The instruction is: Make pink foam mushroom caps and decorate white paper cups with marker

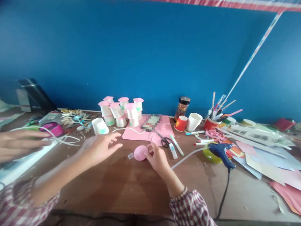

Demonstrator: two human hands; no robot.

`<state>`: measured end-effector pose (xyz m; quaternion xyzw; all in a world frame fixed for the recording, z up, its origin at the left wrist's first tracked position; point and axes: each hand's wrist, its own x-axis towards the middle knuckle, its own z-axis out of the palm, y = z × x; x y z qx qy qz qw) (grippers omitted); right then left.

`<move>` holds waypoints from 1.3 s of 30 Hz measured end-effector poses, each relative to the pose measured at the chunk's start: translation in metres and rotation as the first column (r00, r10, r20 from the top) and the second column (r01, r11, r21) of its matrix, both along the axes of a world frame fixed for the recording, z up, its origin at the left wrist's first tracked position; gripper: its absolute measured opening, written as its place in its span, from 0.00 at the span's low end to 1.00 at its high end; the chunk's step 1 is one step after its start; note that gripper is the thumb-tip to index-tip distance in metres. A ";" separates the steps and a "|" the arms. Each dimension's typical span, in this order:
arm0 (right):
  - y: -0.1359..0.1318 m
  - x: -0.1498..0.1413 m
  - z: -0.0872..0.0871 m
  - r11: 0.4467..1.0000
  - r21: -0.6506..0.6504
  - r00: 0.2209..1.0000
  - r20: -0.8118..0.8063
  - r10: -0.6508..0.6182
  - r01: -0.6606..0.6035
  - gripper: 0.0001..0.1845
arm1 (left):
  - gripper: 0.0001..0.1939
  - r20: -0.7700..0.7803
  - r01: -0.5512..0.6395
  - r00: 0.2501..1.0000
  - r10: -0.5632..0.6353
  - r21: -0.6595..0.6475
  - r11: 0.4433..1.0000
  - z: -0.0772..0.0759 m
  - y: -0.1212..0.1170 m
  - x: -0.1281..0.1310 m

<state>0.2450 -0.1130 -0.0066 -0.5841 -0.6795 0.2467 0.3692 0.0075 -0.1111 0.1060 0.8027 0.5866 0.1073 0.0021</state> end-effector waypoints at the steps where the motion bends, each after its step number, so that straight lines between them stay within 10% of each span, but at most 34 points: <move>1: 0.000 0.000 0.001 1.000 0.007 1.000 0.026 -0.005 0.005 0.11 | 0.20 -0.035 -0.006 0.999 0.006 0.000 1.000 -0.002 0.000 -0.004; 10: -0.004 0.008 0.011 0.996 0.008 0.973 0.213 -0.084 0.084 0.11 | 0.17 0.283 0.327 0.917 -0.280 -0.135 0.935 0.004 -0.036 -0.002; 17: -0.006 0.010 0.016 0.990 0.030 0.936 0.323 -0.140 0.138 0.11 | 0.19 0.498 0.518 0.840 -0.215 -0.620 0.589 0.031 -0.096 -0.001; 25: -0.006 0.009 0.012 0.990 0.096 0.962 0.242 -0.125 0.105 0.10 | 0.19 0.439 0.323 0.896 -0.066 -0.542 0.776 0.010 -0.082 -0.037; 30: -0.007 0.009 0.024 0.997 0.057 0.996 -0.073 -0.044 0.048 0.08 | 0.22 0.514 0.264 0.858 0.019 -0.471 0.842 0.007 -0.052 -0.045; 39: 0.034 0.029 0.070 0.987 -0.159 0.726 -0.678 -0.115 0.007 0.13 | 0.28 0.513 0.275 0.855 -0.075 -0.326 0.905 0.018 0.032 0.007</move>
